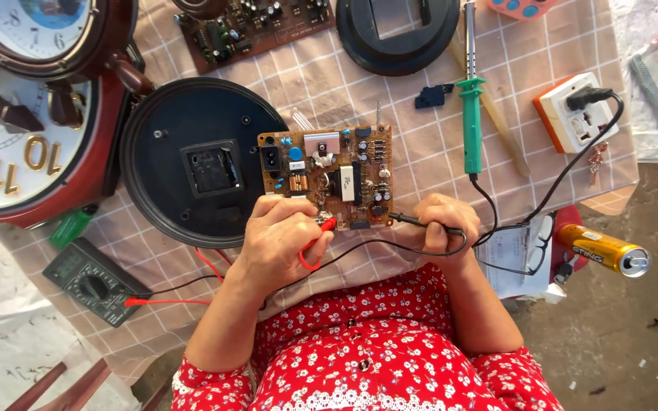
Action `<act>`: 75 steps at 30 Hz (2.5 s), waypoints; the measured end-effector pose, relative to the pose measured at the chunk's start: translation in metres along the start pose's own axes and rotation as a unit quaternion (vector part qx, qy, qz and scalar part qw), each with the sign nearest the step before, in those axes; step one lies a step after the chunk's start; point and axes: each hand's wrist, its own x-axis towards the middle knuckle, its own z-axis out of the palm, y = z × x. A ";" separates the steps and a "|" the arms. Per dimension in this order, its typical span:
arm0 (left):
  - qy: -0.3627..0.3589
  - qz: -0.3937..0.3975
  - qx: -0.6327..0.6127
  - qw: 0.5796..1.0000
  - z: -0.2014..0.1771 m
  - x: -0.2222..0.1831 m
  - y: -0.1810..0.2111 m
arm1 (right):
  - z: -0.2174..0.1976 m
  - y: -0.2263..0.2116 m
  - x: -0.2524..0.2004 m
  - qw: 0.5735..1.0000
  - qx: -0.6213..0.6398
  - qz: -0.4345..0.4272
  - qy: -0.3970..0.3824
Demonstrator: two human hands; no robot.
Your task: Testing various points on a circuit board using a digital multimeter to check for connectivity or voltage.
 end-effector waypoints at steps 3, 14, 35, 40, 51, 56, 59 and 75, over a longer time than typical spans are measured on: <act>0.006 -0.001 -0.012 1.000 0.004 0.000 0.005 | 0.001 -0.001 0.001 1.000 0.017 -0.011 0.013; 0.065 -0.004 0.033 0.997 0.015 -0.025 0.031 | -0.001 -0.008 -0.003 0.999 0.013 -0.034 0.013; 0.133 -0.045 0.075 0.987 0.021 -0.051 0.040 | 0.003 -0.021 -0.008 0.999 0.017 -0.034 0.001; 0.118 -0.067 0.060 0.989 0.022 -0.053 0.036 | 0.005 -0.014 -0.010 0.999 -0.005 -0.046 -0.029; 0.127 -0.064 0.022 0.990 0.017 -0.049 0.023 | 0.005 -0.004 -0.013 0.992 -0.031 -0.097 -0.073; 0.157 -0.079 0.020 0.984 -0.010 -0.046 0.021 | 0.008 -0.008 -0.006 0.991 -0.018 -0.091 -0.092; 0.165 -0.089 0.063 0.980 -0.033 -0.050 0.013 | 0.008 -0.011 -0.003 0.992 -0.030 -0.071 -0.097; 0.155 -0.129 0.064 0.977 -0.044 -0.053 -0.006 | 0.007 0.001 0.016 0.993 -0.071 -0.014 -0.092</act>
